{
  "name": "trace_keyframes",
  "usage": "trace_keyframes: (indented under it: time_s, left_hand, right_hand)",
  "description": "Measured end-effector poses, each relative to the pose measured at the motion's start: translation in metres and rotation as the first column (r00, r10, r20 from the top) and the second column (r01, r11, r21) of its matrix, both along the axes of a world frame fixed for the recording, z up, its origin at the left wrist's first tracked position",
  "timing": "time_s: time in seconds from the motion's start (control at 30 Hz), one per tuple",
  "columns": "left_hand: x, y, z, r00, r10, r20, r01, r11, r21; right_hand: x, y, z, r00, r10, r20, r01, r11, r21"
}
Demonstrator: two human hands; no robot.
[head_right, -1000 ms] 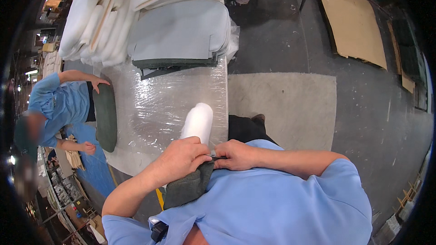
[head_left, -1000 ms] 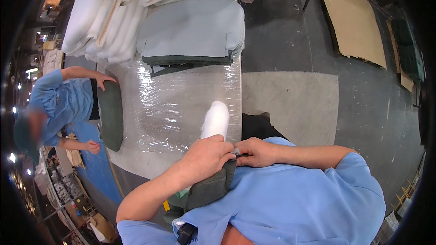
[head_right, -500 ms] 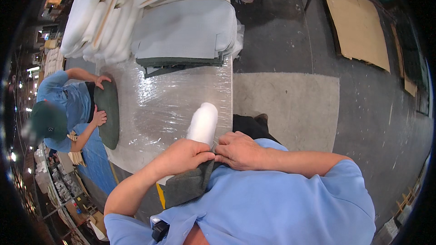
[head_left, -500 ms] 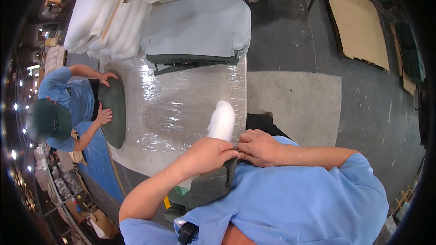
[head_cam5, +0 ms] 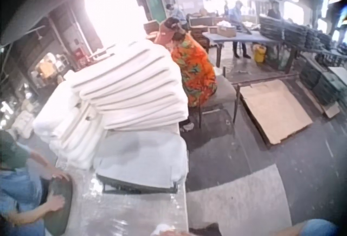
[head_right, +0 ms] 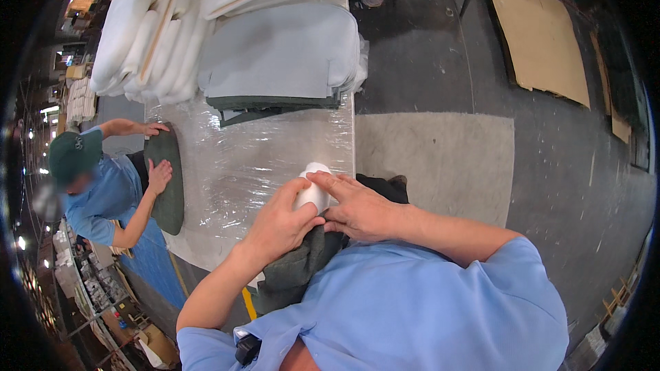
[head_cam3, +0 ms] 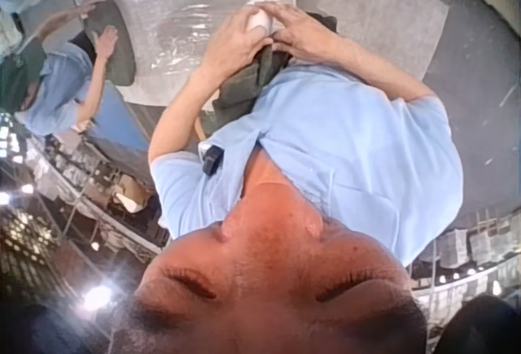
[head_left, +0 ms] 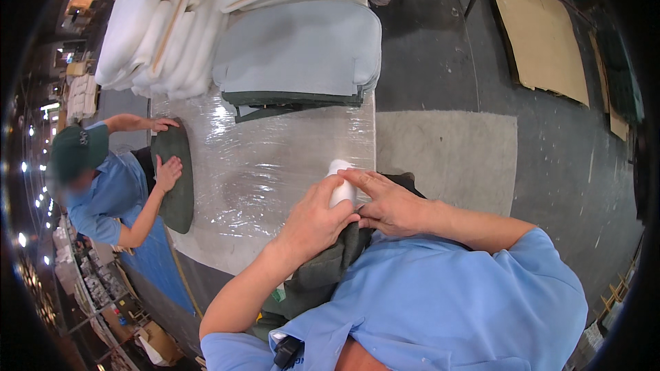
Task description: The person inserts white foam inserts into green fabric covers, aligns the edges, and secures the openings by hand. The person repeats this process for multiple cushion covers, stacking the finished items on a nearby pallet.
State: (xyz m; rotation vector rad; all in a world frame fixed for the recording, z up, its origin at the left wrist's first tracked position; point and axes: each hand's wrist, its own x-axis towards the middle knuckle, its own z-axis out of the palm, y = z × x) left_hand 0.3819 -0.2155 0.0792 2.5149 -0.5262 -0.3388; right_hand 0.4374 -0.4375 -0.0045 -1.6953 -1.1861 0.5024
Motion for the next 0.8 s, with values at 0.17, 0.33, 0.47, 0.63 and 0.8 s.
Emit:
trace_keyframes:
  time_s: [0.17, 0.33, 0.47, 0.63, 0.8]
  left_hand:
    - [0.009, 0.005, -0.018, 0.972, 0.146, -0.186, -0.175, 0.973, -0.153]
    - [0.028, 0.016, -0.046, 0.956, 0.198, -0.217, -0.237, 0.956, -0.172]
    - [0.039, 0.024, -0.063, 0.874, 0.248, -0.418, -0.363, 0.905, -0.221]
    - [0.053, 0.034, -0.078, 0.604, 0.227, -0.764, -0.576, 0.787, -0.221]
    - [0.052, 0.038, -0.111, 0.415, 0.27, -0.869, -0.715, 0.687, -0.128]
  right_hand:
    - [0.013, 0.004, 0.001, 0.998, -0.025, -0.056, 0.025, 1.0, -0.005]
    - [0.026, 0.015, -0.01, 0.965, -0.107, -0.24, 0.096, 0.994, -0.058]
    - [0.034, 0.021, -0.028, 0.893, -0.144, -0.427, 0.127, 0.989, -0.069]
    - [0.044, 0.029, -0.054, 0.741, -0.125, -0.66, 0.121, 0.991, -0.052]
    - [0.045, 0.035, -0.087, 0.76, -0.13, -0.636, 0.088, 0.991, -0.097]
